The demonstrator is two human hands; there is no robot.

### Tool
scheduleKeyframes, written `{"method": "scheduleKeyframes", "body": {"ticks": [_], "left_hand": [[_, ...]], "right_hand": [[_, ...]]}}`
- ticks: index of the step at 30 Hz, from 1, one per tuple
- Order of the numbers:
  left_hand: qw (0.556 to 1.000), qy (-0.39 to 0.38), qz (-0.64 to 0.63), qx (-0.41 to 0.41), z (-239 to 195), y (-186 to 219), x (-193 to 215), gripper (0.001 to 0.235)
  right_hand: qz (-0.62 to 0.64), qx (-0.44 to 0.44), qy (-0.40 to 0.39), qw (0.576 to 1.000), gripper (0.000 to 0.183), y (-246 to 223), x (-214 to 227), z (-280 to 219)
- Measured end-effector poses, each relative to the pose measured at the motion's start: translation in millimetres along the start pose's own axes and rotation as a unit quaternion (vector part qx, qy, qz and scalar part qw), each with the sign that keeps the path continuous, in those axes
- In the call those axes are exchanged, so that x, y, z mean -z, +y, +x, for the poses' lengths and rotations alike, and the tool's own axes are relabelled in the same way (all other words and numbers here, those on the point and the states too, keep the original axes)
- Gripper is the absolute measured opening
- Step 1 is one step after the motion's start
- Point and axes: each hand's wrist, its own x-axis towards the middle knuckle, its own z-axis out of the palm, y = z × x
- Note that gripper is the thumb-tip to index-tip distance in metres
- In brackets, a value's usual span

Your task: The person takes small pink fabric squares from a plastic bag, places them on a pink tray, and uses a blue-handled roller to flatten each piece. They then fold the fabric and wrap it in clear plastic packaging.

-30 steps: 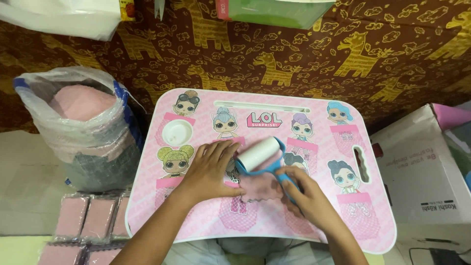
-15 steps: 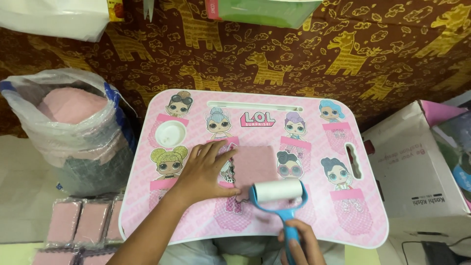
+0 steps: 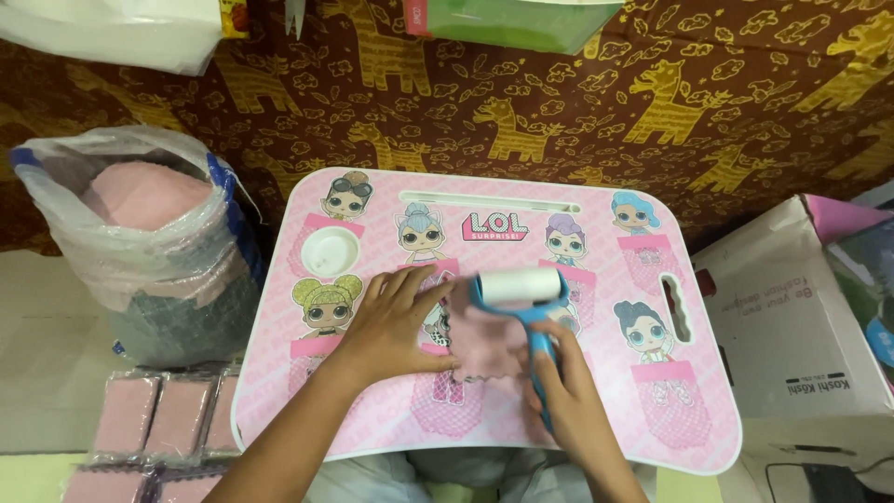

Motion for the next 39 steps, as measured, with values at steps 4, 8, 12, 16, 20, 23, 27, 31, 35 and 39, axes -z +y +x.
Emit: {"method": "scheduleKeyframes", "body": {"ticks": [4,8,12,16,20,23,27,31,35,39], "left_hand": [[1.000,0.000,0.005,-0.002,-0.8,-1.3,-3.0,0.109],[1.000,-0.026,-0.005,0.013,0.4,0.7,-0.1,0.107],[1.000,-0.026,-0.008,0.012,1.0,2.3,2.7,0.106],[0.999,-0.040,-0.002,0.016,0.9,-0.1,-0.4,0.108],[1.000,0.001,0.013,0.002,-0.5,1.6,-1.1,0.107],[1.000,0.000,0.006,0.005,0.5,2.2,0.5,0.111],[1.000,-0.018,-0.006,0.021,-0.3,2.8,1.5,0.112],[1.000,0.012,-0.001,0.004,-0.6,1.2,-1.9,0.108],[1.000,-0.004,-0.003,0.008,-0.1,0.6,-2.4,0.109],[1.000,-0.024,0.007,0.008,1.6,1.5,0.4,0.109]], "right_hand": [[0.020,0.009,-0.003,1.000,0.035,49.6,32.3,-31.8],[0.024,-0.021,0.076,0.997,0.031,76.5,60.2,-65.1],[0.041,0.003,-0.032,0.999,0.028,73.1,86.7,-54.8],[-0.098,0.030,-0.107,0.989,0.027,28.1,72.9,-17.7],[-0.219,0.125,-0.111,0.961,0.034,2.1,42.0,28.2],[-0.097,0.055,-0.155,0.982,0.024,-25.3,19.5,37.4],[-0.091,0.034,-0.159,0.982,0.025,-23.0,21.2,32.8],[-0.222,0.136,-0.086,0.962,0.034,16.8,47.5,7.9],[-0.052,0.033,-0.048,0.997,0.026,68.3,53.2,-45.6],[0.014,0.059,0.071,0.996,0.030,117.1,43.1,-76.8]]}}
